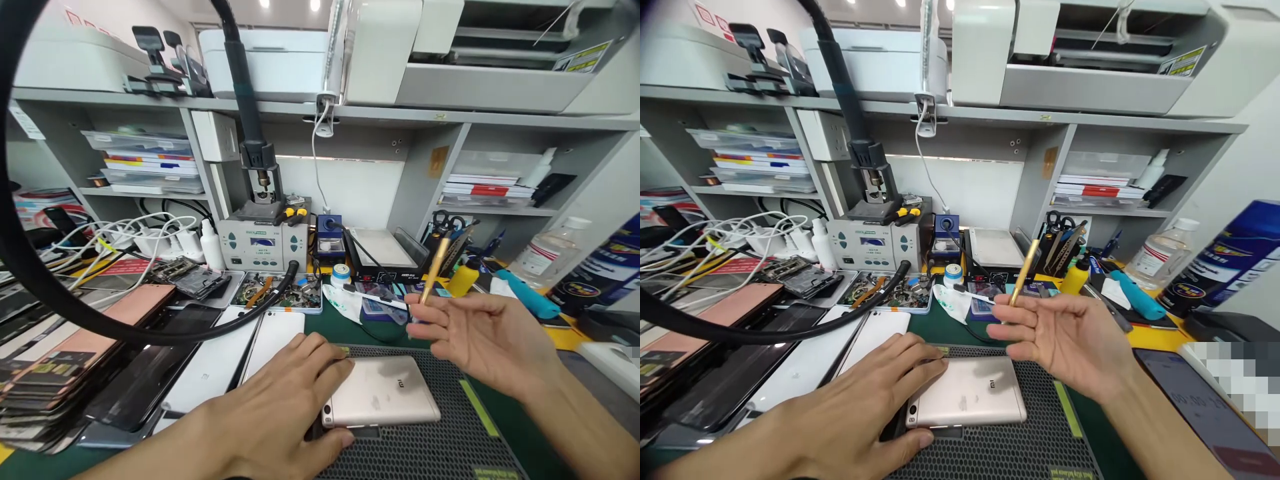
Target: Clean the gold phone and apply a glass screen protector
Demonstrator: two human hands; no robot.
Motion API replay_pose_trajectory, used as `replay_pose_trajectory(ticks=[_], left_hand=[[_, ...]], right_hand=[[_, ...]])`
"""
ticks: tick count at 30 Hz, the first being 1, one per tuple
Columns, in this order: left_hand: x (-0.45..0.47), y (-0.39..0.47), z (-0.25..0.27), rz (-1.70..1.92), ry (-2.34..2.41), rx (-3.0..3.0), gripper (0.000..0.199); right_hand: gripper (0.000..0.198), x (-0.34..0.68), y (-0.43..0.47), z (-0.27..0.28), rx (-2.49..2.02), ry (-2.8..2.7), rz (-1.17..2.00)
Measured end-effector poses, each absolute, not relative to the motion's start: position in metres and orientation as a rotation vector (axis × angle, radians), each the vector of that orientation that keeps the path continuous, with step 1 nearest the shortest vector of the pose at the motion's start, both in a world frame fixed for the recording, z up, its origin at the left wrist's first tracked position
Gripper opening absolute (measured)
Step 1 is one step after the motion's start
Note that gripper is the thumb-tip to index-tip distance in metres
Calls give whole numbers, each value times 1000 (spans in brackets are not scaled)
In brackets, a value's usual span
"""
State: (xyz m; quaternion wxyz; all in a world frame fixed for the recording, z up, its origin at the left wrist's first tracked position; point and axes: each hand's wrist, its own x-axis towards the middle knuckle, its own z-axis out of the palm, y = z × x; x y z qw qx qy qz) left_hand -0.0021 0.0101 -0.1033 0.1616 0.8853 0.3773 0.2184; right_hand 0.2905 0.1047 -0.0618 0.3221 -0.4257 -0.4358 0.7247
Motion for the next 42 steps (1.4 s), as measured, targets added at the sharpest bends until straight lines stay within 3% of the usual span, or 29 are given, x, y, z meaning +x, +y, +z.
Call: replay_pose_trajectory(ticks=[3,7,12,16,42], left_hand=[[-3,10,-105,652,1072,2525,63],[-3,11,-106,570,1098,2535,59],[-2,11,-106,466,1141,2544,55],[-1,11,-107,501,1128,2556,55],[1,10,-107,362,1138,2658,41]], right_hand=[[29,278,97,-74,-1086,-1340,1995],[45,264,89,-90,-1114,-1570,1980],[32,260,86,-91,-1206,-1819,1879],[21,258,85,-90,-1277,-1827,1838],[20,260,84,-94,-1345,-1825,1798]])
